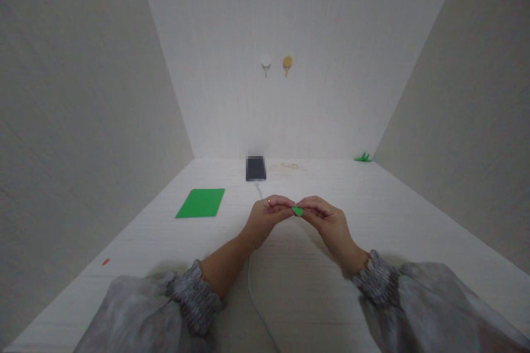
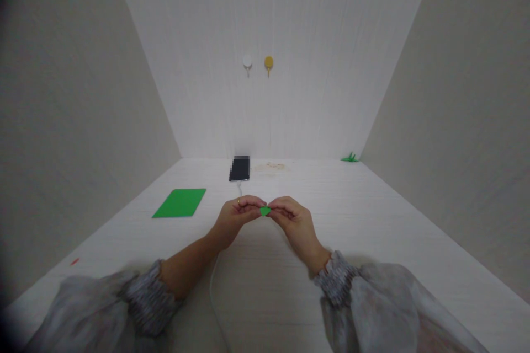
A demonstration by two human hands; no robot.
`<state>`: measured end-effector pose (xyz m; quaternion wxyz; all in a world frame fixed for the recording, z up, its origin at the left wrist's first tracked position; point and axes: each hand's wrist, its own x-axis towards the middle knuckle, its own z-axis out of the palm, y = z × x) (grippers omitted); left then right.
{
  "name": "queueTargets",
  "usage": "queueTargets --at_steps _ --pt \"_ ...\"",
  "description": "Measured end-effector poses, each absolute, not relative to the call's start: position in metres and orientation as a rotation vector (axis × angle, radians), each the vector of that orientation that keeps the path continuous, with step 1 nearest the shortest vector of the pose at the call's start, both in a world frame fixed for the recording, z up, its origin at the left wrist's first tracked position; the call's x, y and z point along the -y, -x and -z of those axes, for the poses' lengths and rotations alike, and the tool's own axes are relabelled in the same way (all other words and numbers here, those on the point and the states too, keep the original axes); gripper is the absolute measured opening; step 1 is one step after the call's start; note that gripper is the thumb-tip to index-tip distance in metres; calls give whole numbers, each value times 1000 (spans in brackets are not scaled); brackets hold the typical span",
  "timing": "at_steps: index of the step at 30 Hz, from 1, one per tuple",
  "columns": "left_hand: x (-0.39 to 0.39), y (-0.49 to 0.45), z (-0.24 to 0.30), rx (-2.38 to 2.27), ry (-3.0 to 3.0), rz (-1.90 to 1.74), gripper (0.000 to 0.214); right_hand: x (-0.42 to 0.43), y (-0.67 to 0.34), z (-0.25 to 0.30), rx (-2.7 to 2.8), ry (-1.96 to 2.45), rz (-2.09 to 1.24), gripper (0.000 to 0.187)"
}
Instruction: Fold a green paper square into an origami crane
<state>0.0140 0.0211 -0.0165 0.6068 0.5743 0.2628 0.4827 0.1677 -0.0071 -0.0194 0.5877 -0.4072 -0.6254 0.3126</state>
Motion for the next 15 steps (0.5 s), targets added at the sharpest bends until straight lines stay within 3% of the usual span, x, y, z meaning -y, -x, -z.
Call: queueTargets --at_steps 15 --pt "-19 -13 12 -608 -1589 -1346 8 11 -172 13 1682 810 -469 9"
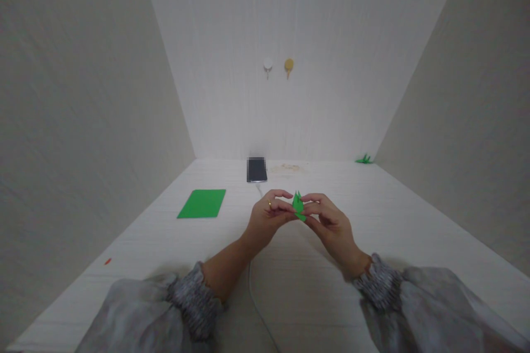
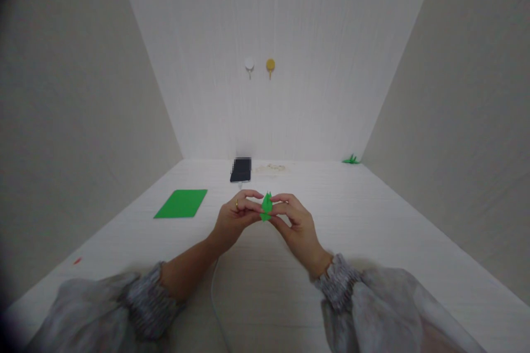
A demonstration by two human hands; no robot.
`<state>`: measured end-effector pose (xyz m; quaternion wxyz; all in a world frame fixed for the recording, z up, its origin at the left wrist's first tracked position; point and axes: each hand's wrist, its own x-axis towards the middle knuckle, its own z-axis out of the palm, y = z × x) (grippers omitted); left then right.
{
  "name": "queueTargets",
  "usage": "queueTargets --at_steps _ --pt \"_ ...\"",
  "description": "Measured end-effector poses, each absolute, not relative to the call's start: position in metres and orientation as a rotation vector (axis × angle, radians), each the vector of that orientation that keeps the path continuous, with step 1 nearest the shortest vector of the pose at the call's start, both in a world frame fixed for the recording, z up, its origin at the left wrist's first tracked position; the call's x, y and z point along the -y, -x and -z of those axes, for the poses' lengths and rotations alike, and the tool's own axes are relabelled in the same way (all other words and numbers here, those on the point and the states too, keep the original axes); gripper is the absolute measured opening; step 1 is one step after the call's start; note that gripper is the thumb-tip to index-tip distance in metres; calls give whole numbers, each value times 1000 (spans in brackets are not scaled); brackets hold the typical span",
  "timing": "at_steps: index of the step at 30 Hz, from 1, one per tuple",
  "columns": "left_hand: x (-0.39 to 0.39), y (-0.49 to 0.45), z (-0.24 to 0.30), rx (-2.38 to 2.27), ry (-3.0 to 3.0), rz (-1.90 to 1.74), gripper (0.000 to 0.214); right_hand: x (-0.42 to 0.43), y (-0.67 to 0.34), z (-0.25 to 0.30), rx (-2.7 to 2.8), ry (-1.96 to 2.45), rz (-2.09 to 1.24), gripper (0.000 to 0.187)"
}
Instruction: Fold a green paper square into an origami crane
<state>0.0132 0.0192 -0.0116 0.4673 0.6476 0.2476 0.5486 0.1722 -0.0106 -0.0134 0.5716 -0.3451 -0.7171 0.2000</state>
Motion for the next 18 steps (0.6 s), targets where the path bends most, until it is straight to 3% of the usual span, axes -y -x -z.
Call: queueTargets --at_steps 9,18 --pt "-15 -16 7 -715 -1580 -1366 12 13 -165 9 1638 811 -492 6" --pt "-12 -21 6 -596 -1214 -1180 34 10 -163 12 1565 791 -605 4"
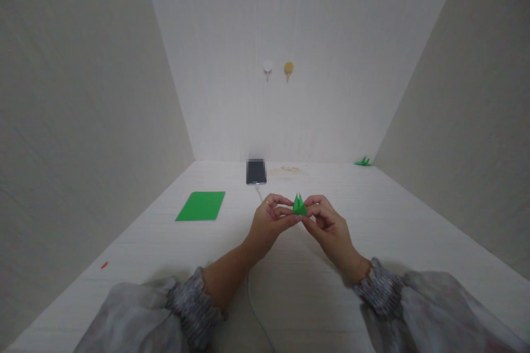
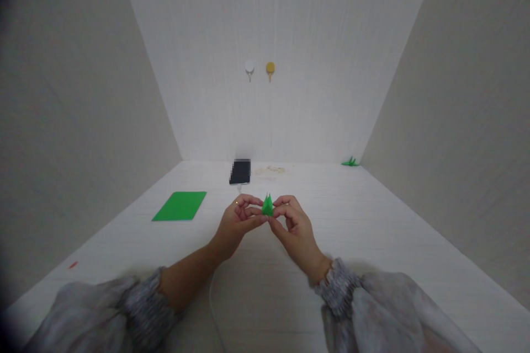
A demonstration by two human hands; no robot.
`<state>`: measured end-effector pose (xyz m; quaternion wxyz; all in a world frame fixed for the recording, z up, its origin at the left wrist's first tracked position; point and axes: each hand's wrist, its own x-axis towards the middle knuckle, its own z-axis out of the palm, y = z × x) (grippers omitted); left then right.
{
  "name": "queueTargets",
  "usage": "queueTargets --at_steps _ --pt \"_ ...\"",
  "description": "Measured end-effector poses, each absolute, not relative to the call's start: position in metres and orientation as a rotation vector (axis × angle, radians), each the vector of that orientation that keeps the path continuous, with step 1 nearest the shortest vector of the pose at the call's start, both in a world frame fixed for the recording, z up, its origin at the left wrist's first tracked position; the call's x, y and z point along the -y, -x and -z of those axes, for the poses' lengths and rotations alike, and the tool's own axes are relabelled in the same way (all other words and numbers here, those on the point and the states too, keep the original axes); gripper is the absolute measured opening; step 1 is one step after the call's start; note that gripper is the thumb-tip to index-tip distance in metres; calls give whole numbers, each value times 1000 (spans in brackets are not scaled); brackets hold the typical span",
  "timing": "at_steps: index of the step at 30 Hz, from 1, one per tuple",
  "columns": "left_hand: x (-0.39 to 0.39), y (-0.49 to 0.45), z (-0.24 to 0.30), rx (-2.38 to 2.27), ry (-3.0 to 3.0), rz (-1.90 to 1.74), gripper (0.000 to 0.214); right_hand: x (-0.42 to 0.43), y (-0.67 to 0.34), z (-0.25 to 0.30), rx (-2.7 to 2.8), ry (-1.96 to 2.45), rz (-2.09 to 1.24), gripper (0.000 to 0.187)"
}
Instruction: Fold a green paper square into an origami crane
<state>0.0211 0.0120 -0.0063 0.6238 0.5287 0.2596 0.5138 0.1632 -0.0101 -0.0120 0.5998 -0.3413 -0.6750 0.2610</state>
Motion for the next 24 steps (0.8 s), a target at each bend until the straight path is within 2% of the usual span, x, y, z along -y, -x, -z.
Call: queueTargets --at_steps 9,15,24 --pt "-16 -22 9 -642 -1215 -1237 31 9 -160 11 1428 893 -689 14" --pt "-15 -22 9 -647 -1222 -1237 26 10 -160 12 1352 875 -910 14" --pt "-15 -20 13 -591 -1277 -1202 25 8 -160 15 1247 909 -984 19"
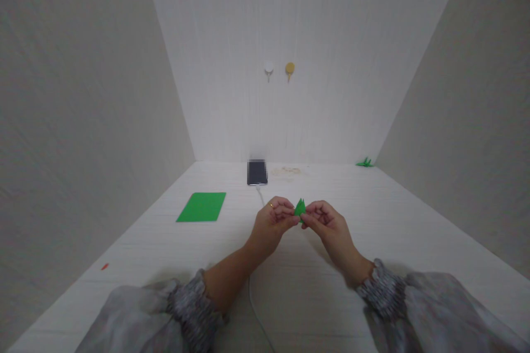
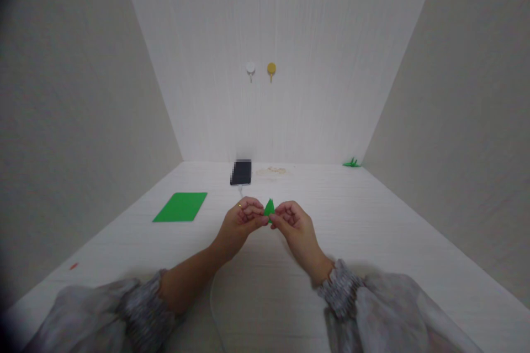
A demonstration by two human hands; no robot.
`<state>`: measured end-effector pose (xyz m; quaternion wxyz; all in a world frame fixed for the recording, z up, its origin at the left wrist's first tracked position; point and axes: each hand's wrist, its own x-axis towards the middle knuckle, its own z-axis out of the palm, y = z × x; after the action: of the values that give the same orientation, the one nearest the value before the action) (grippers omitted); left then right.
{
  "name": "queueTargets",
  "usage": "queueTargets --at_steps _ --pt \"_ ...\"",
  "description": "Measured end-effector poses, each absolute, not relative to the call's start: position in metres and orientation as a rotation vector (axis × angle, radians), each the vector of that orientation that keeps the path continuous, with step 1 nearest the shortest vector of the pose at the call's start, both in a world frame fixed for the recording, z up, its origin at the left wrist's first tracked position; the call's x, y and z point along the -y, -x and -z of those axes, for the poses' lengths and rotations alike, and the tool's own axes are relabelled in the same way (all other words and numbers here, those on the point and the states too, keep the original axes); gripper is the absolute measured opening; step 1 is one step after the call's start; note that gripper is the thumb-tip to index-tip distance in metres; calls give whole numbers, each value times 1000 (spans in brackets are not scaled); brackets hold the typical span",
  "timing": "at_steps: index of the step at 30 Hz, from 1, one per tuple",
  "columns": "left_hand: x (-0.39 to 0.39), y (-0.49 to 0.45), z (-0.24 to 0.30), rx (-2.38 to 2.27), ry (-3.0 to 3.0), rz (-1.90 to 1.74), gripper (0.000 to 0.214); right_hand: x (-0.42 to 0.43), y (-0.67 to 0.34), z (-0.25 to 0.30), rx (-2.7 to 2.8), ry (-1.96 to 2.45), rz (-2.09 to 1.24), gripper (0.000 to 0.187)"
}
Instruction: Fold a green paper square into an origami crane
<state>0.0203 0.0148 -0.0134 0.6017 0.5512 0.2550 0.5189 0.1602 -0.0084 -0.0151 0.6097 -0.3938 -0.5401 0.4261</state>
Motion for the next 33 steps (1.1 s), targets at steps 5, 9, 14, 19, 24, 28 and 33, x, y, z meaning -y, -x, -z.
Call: queueTargets --at_steps 5,9,14,19,24,28,33 --pt "-15 -19 15 -583 -1277 -1175 28 8 -160 15 1252 932 -1082 18" --pt "-15 -19 13 -555 -1242 -1134 31 8 -161 16 1297 965 -1058 13" --pt "-14 -19 14 -530 -1224 -1084 32 10 -160 13 1336 976 -1040 14" --pt "-14 -20 18 -493 -1192 -1040 36 12 -161 14 1373 991 -1011 20" --pt "-14 -21 19 -482 -1187 -1008 38 11 -162 14 1383 988 -1011 22" --pt "-14 -22 21 -487 -1213 -1036 39 11 -161 11 1375 997 -1002 20" --pt "-13 -23 21 -505 -1257 -1061 37 11 -162 12 1394 992 -1003 17"
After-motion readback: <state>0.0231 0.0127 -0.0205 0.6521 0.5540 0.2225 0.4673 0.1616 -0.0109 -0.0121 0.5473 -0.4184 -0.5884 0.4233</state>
